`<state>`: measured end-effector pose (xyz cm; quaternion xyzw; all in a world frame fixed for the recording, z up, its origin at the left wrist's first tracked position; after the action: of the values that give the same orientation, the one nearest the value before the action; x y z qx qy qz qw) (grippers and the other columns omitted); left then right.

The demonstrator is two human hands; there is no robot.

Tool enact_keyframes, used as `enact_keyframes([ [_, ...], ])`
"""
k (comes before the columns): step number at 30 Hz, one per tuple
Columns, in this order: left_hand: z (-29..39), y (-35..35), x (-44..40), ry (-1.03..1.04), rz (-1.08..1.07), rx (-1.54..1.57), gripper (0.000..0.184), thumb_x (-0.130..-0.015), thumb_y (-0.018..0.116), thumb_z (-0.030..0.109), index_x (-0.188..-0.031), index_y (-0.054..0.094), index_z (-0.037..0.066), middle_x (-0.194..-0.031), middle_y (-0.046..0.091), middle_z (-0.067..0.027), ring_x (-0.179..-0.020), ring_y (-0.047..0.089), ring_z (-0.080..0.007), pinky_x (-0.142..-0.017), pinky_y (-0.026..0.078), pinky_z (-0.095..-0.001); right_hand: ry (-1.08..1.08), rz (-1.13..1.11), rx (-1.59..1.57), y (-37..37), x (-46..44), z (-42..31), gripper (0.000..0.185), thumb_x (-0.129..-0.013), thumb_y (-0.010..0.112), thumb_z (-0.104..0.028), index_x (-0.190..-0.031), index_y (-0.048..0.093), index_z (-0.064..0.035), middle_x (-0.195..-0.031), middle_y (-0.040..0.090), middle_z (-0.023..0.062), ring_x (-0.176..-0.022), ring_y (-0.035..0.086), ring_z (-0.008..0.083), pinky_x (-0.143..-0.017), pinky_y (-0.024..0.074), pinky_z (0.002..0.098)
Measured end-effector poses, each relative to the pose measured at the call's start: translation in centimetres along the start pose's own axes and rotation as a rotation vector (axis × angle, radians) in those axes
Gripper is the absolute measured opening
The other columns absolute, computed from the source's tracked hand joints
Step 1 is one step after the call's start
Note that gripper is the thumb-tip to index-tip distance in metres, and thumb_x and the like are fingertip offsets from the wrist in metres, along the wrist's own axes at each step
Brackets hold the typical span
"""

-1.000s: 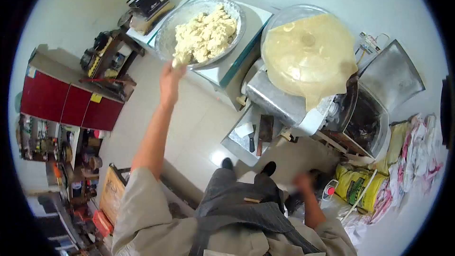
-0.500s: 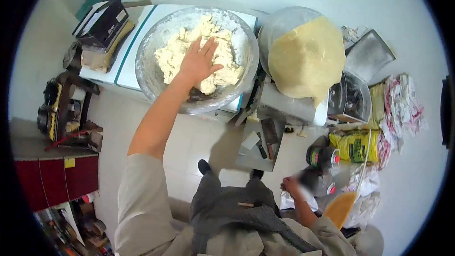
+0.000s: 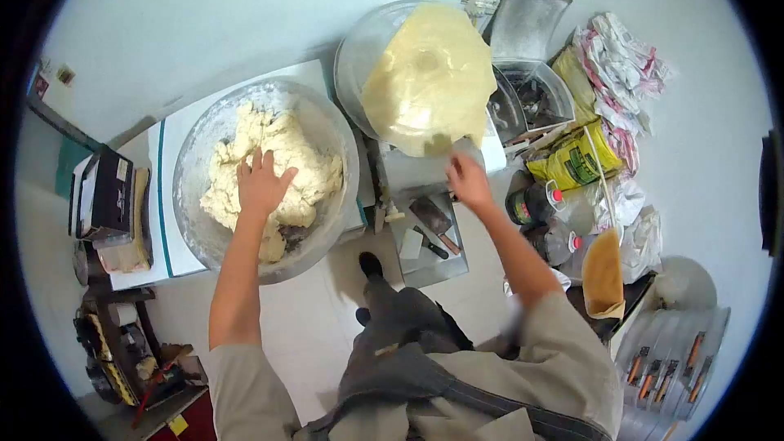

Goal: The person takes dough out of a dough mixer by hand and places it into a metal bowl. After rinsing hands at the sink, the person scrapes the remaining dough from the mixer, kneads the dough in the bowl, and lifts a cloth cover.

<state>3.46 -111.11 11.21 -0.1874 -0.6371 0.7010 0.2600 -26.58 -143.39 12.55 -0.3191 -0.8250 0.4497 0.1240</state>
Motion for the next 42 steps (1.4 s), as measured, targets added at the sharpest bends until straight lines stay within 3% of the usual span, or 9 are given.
enact_keyframes([
  [3,0.1,0.2,0.1,0.010,-0.002,-0.026,0.081,-0.085,0.044,0.066,-0.141,0.036,0.007,-0.150,0.027,-0.0191,-0.135,0.022,-0.0476,-0.113,0.016,-0.0513,-0.322,0.273,0.147,-2.5,-8.6,-5.5,0.045,-0.085,0.060,-0.026,-0.121,0.052,-0.0016,-0.100,0.057,0.0226,-0.094,0.056,0.0392,-0.085,0.0466,0.0450],
  [7,-0.6,-0.8,-0.3,0.029,-0.150,0.120,0.078,-0.085,0.051,0.057,-0.141,0.035,0.004,-0.151,0.021,-0.0210,-0.136,0.021,-0.0479,-0.112,0.017,-0.0524,-0.236,0.337,0.284,-1.9,-19.0,-6.5,0.048,-0.081,0.062,-0.023,-0.124,0.050,-0.0059,-0.107,0.054,0.0242,-0.094,0.056,0.0400,-0.081,0.0487,0.0448],
  [9,-0.3,-6.2,1.5,0.098,0.052,0.569,0.073,-0.084,0.059,0.044,-0.139,0.037,0.002,-0.152,0.020,-0.0210,-0.135,0.025,-0.0454,-0.111,0.020,-0.0506,-0.210,0.348,0.351,-0.8,-22.7,-6.5,0.047,-0.080,0.061,-0.020,-0.124,0.051,-0.0073,-0.108,0.053,0.0245,-0.093,0.057,0.0401,-0.078,0.0498,0.0454],
  [13,-0.7,-4.9,4.0,0.164,-0.052,0.025,0.063,-0.085,0.062,0.030,-0.135,0.041,-0.002,-0.147,0.031,-0.0220,-0.135,0.028,-0.0400,-0.111,0.025,-0.0466,-0.219,0.349,0.522,1.4,-25.2,-5.3,0.037,-0.079,0.056,-0.013,-0.115,0.054,-0.0085,-0.100,0.054,0.0222,-0.085,0.056,0.0405,-0.068,0.0510,0.0476],
  [22,-1.0,-2.2,5.0,0.206,0.154,0.023,0.066,-0.078,0.070,0.025,-0.129,0.042,-0.007,-0.138,0.040,-0.0229,-0.131,0.033,-0.0408,-0.110,0.027,-0.0453,-0.195,0.265,0.589,1.4,-27.8,-5.0,0.031,-0.071,0.063,-0.017,-0.100,0.058,-0.0061,-0.101,0.057,0.0241,-0.089,0.058,0.0389,-0.077,0.0507,0.0469],
  [27,-2.0,-5.1,6.1,0.186,0.158,0.431,0.066,-0.079,0.068,0.030,-0.129,0.043,-0.006,-0.140,0.038,-0.0222,-0.133,0.031,-0.0390,-0.110,0.025,-0.0486,-0.116,0.200,0.438,-5.6,-27.0,-6.9,0.048,-0.068,0.065,-0.022,-0.113,0.059,-0.0062,-0.099,0.060,0.0244,-0.097,0.058,0.0403,-0.084,0.0487,0.0470],
  [34,-2.6,-3.6,9.2,0.336,0.149,0.143,0.053,-0.081,0.065,0.031,-0.126,0.052,0.006,-0.141,0.039,-0.0149,-0.135,0.032,-0.0354,-0.111,0.026,-0.0480,-0.198,0.050,0.285,-13.7,-21.3,-16.3,0.056,-0.070,0.066,-0.024,-0.119,0.055,0.0000,-0.096,0.062,0.0225,-0.087,0.062,0.0326,-0.076,0.0497,0.0394],
  [39,-4.7,-5.7,10.2,0.332,0.113,0.342,0.050,-0.082,0.065,0.026,-0.127,0.052,0.009,-0.140,0.041,-0.0145,-0.133,0.035,-0.0346,-0.110,0.027,-0.0467,-0.262,-0.071,0.280,-9.5,-14.6,-27.3,0.059,-0.071,0.067,-0.025,-0.123,0.053,-0.0022,-0.103,0.060,0.0204,-0.092,0.060,0.0279,-0.080,0.0480,0.0385],
  [42,-9.2,-8.6,13.7,0.296,0.380,0.570,0.042,-0.083,0.061,0.016,-0.123,0.055,0.006,-0.128,0.053,-0.0176,-0.120,0.048,-0.0365,-0.104,0.036,-0.0438,-0.361,-0.178,0.247,-4.1,-11.0,-33.0,0.058,-0.071,0.068,-0.027,-0.122,0.052,-0.0044,-0.103,0.057,0.0199,-0.092,0.059,0.0288,-0.080,0.0474,0.0377],
])
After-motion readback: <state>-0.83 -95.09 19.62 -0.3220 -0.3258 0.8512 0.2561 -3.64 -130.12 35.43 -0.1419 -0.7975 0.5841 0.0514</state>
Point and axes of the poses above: each hand's wrist, its own x-axis away from the middle knuckle, its own y-axis out of the palm, z = x × y, the point moved 8 cm from there along -x, towards the middle knuckle
